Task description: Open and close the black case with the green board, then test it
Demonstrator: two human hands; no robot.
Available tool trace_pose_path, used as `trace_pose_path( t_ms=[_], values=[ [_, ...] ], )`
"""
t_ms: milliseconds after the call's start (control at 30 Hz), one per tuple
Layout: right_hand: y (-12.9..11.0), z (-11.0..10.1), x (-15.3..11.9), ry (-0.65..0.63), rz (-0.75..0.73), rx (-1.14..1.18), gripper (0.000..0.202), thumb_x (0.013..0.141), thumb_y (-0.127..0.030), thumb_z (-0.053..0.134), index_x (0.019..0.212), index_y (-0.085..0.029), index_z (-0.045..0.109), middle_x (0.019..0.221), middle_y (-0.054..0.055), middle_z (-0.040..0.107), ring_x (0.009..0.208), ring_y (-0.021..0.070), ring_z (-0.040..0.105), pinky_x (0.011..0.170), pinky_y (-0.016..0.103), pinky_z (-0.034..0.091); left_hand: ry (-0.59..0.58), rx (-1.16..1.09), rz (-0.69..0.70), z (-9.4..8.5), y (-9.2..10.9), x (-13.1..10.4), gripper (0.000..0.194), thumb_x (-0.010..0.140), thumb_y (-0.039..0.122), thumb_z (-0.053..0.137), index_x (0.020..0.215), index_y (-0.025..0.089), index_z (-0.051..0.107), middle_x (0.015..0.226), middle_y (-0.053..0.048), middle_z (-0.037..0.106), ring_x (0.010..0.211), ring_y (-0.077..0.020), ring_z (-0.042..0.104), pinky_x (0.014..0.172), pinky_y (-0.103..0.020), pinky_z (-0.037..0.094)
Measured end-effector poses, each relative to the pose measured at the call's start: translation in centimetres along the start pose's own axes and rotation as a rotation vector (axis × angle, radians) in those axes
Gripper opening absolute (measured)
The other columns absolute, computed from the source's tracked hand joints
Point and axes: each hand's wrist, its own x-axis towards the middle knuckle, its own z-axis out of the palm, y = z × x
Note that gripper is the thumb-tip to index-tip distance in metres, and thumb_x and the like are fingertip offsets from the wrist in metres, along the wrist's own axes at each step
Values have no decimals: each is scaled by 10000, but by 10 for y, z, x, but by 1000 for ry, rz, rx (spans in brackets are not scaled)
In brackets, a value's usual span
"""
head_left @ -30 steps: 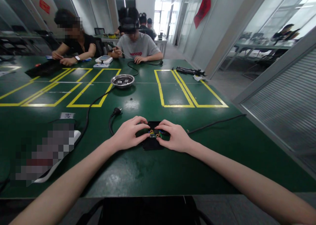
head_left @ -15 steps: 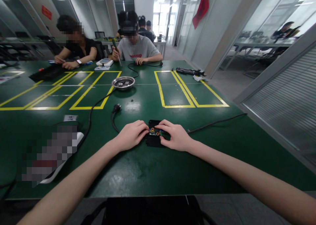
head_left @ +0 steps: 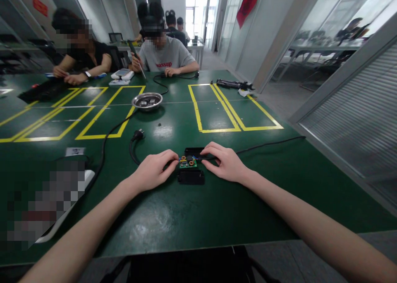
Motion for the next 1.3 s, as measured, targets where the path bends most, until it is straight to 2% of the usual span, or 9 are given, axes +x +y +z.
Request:
trace_pose_path(
  t_ms=[133,233,433,633,767,900,1067,1167,1300],
  values=[
    [2,-2,-2,-6,-52,17,98,953,-240,587,969,-209,678,979,70,712,863,201,707,752,317,559,7,-38,36,1,2,-2,187,1018,344,509,1002,198,625,893,-28,712,763,-171,680,683,-268,501],
    [2,1,-4,-29,-107,47,105,946,-217,580,948,-200,684,951,78,716,829,199,704,720,314,557,-5,-63,51,5,3,-3,151,1002,314,533,983,198,628,890,-24,714,761,-164,680,676,-258,483],
    [-4,4,-9,7,-205,113,100,935,-202,581,924,-193,681,858,63,708,738,175,678,638,277,522,-37,-160,81,6,6,-4,146,977,271,542,905,187,636,826,-14,664,654,-127,598,608,-232,426],
    [-4,8,-11,-101,-211,90,139,920,-180,578,985,-176,700,788,32,735,619,144,652,591,253,476,-49,-208,64,7,6,-5,150,957,262,558,853,180,628,771,-3,625,625,-117,548,587,-223,396],
    [-2,7,-10,-137,-193,63,141,922,-185,577,985,-182,704,813,33,745,646,144,665,614,251,466,-64,-206,59,7,5,-5,131,949,254,567,853,186,624,768,3,621,625,-117,543,588,-222,398],
    [-2,6,-9,-128,-263,13,117,941,-252,610,987,-184,695,814,35,737,675,151,679,589,250,437,-59,-206,77,6,4,-5,141,949,262,567,860,181,640,814,-14,630,662,-125,569,613,-231,427],
    [0,6,-9,-96,-335,-57,150,991,-302,613,1002,-177,694,815,36,733,670,144,680,572,252,412,-55,-252,71,3,4,-5,126,931,262,605,871,175,673,970,-53,660,788,-149,629,732,-263,496],
    [0,7,-10,-101,-344,-67,164,999,-322,617,985,-178,695,811,31,733,663,139,677,563,253,404,-52,-359,37,2,2,-4,130,913,266,662,831,171,696,982,-55,672,830,-153,639,756,-266,507],
    [-3,9,-11,-110,-360,-64,189,997,-342,628,951,-172,697,783,22,722,649,139,675,546,259,389,-95,-505,-28,0,-1,-2,176,883,297,737,768,163,724,975,-55,681,831,-147,638,708,-247,495]
  ],
)
